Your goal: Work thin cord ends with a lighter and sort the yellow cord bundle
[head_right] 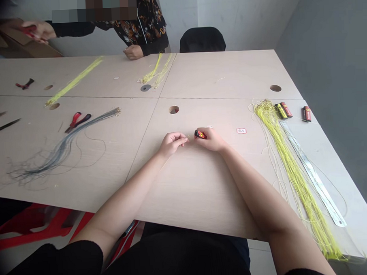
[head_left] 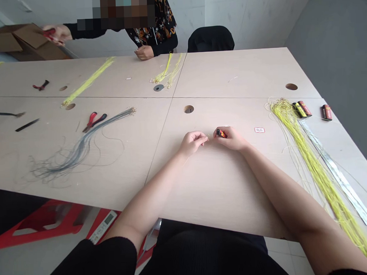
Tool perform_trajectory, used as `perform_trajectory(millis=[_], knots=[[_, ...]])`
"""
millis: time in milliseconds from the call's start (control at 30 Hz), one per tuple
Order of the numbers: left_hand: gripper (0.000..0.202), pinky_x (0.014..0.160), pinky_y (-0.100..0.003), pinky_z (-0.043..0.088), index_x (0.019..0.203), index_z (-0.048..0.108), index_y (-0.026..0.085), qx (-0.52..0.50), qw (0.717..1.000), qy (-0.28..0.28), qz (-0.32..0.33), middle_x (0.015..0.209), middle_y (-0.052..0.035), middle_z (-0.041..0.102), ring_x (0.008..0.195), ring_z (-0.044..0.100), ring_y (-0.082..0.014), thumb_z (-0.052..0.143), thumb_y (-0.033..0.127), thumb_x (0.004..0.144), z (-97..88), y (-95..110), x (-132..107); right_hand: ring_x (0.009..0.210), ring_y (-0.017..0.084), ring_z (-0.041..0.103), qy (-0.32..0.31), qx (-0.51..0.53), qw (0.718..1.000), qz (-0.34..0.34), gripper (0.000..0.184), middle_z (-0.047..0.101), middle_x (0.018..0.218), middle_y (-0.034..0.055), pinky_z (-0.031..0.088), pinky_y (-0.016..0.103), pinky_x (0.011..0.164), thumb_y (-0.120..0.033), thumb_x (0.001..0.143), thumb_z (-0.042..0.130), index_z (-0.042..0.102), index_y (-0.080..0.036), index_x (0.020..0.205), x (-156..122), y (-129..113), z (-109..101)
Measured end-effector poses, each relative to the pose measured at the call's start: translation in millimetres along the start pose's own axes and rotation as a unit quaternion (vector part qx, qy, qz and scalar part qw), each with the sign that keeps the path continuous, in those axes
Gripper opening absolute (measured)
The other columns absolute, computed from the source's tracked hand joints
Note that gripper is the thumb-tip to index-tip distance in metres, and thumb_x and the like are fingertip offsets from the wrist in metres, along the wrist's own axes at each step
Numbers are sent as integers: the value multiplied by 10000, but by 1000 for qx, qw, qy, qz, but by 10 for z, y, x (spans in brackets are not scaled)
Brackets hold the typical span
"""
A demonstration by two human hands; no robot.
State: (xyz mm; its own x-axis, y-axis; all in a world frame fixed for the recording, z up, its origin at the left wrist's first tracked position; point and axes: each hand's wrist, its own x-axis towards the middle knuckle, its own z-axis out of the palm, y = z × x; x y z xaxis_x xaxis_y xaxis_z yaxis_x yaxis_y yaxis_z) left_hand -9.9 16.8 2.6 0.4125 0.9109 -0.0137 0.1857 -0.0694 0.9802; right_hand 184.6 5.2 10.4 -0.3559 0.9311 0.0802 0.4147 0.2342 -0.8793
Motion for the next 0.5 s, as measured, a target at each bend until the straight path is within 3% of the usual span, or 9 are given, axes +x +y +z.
perform_trajectory(millis=[267,500], knots=[[244,614,-258,374,593,544,176,-9,1000,-4,1,563,27,498,585,454,-108,587,391,701,5,30,-9,569,105,365,3,8,1000,0,125,466,596,-37,292,257,559,-286,674,498,558,-177,688,0,-28,-2],[254,544,-245,318,592,491,180,42,999,-10,5,566,27,472,552,409,-98,555,383,731,28,28,-33,606,114,419,1,52,999,4,306,554,656,-13,330,264,583,-435,705,644,667,-153,824,-8,-27,15]])
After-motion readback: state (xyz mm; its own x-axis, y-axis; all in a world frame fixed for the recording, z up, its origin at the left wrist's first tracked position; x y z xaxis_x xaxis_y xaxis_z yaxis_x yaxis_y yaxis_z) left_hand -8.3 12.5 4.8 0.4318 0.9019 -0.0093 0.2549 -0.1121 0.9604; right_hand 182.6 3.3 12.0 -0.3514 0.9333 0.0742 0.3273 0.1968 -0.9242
